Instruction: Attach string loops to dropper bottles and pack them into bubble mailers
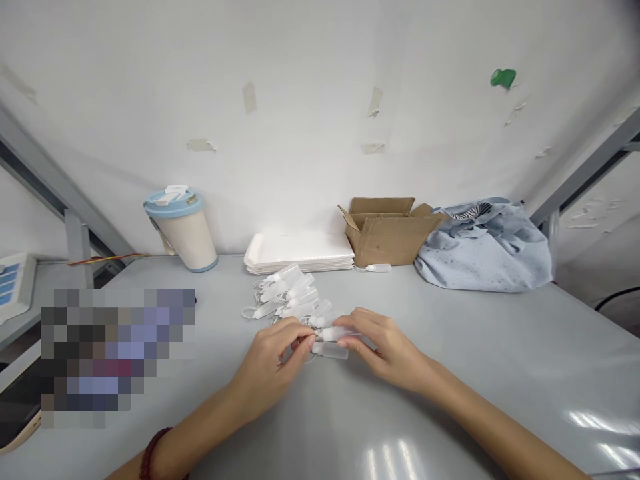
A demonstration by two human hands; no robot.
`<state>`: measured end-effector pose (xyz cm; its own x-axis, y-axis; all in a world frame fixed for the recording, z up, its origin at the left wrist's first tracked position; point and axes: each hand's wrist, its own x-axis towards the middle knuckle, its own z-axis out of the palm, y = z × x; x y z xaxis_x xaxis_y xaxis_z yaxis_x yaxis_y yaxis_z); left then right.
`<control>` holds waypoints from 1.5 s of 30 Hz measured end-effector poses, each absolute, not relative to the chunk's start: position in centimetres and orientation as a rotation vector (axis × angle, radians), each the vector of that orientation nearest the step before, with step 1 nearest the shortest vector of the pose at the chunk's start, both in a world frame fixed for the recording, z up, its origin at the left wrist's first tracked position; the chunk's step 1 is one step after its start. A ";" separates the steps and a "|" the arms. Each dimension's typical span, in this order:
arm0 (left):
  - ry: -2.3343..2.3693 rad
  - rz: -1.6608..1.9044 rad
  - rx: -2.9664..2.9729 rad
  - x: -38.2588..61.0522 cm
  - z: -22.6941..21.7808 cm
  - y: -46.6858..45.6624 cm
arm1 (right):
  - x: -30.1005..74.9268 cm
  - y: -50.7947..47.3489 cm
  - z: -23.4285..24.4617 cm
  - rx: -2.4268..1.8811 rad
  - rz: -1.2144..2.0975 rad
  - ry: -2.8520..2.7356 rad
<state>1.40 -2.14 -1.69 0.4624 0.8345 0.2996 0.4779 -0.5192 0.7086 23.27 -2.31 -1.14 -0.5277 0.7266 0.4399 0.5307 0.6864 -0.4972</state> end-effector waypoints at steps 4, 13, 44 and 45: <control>1.087 0.865 2.180 1.4 -1.7 -2.2 | 23.2 -2.2 -1.2 -0.955 0.398 -2.259; 1.089 0.876 2.197 1.5 -1.7 -2.0 | 23.3 -2.3 -1.3 -0.965 0.390 -2.272; 1.093 0.868 2.201 1.5 -1.7 -2.0 | 23.4 -2.2 -1.4 -0.968 0.398 -2.281; 1.090 0.865 2.198 1.5 -1.8 -2.0 | 23.4 -2.2 -1.4 -0.970 0.399 -2.282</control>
<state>1.48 -2.02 -1.77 0.4682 0.8287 0.3068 0.4870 -0.5317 0.6930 23.36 -2.23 -1.38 -0.5384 0.7282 0.4241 0.5410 0.6845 -0.4886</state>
